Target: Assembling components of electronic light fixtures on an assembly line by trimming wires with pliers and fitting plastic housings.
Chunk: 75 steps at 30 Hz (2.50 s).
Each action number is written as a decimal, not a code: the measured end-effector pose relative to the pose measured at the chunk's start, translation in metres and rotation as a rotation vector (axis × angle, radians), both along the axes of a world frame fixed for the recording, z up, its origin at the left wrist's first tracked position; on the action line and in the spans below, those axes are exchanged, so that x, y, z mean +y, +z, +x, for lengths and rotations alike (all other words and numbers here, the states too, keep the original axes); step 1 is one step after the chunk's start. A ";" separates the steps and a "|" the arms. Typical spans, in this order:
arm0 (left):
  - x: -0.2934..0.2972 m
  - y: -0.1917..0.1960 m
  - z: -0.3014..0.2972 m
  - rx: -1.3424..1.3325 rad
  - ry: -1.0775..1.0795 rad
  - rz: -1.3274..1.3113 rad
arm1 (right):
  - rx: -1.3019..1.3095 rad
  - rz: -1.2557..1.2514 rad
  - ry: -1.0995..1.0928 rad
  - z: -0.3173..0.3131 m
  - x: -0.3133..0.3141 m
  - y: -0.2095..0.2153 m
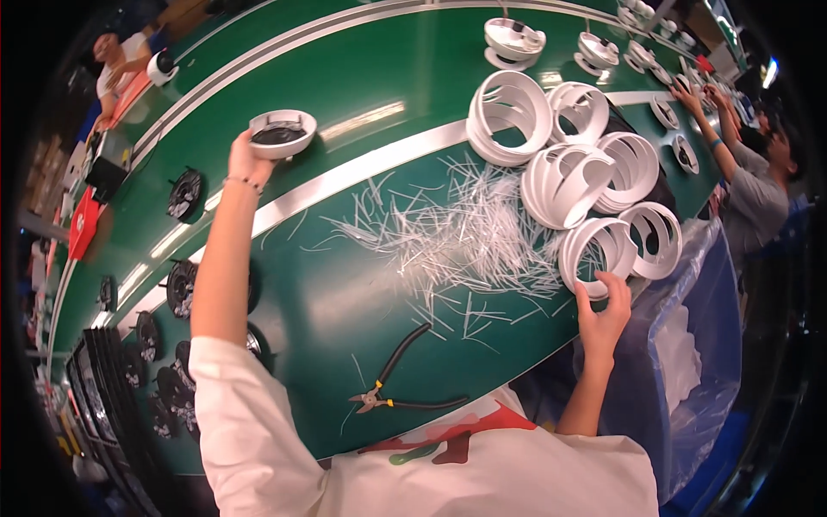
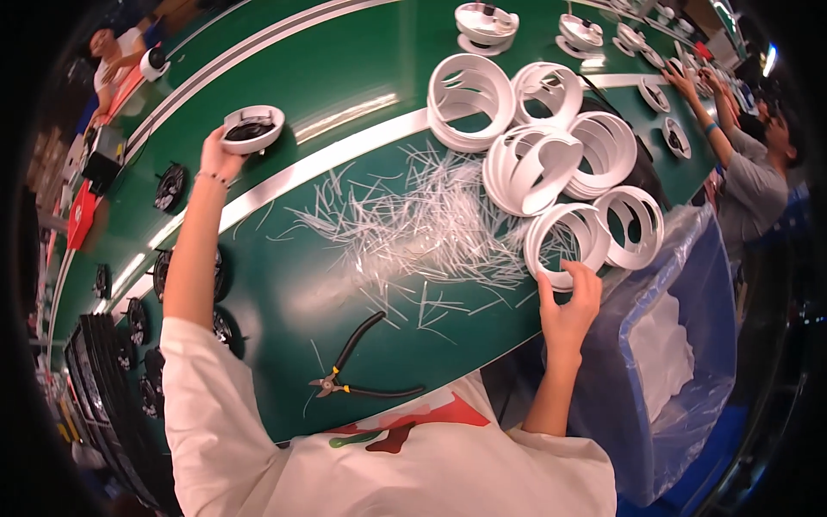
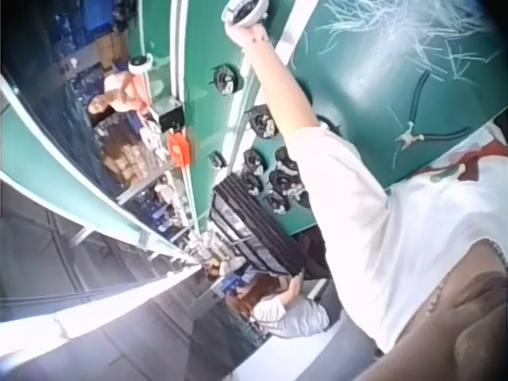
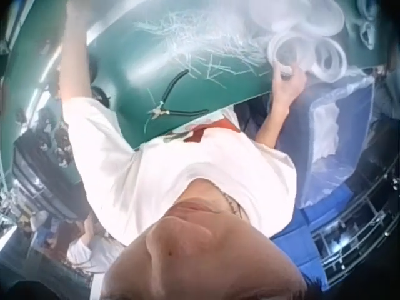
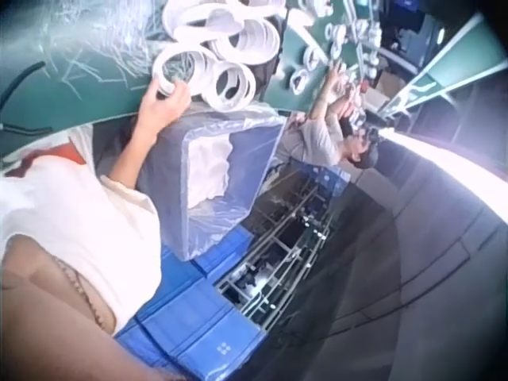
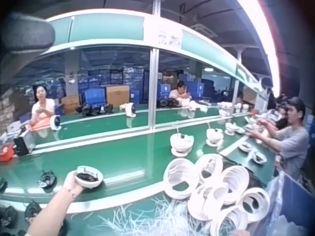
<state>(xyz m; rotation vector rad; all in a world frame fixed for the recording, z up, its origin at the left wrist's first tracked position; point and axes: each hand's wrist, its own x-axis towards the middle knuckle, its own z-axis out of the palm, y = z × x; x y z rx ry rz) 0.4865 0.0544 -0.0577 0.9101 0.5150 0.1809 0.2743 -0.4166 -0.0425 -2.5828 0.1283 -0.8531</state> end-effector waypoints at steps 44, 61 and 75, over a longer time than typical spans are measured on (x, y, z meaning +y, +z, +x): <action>-0.248 0.019 0.030 0.044 -0.916 0.476 | -0.284 0.545 1.085 -0.009 0.124 -0.025; -0.094 0.117 -0.022 0.021 -0.863 1.330 | -0.100 0.506 1.143 0.000 0.116 -0.015; 0.101 0.028 -0.057 0.262 -0.186 1.815 | 0.018 0.216 1.713 -0.025 0.172 -0.005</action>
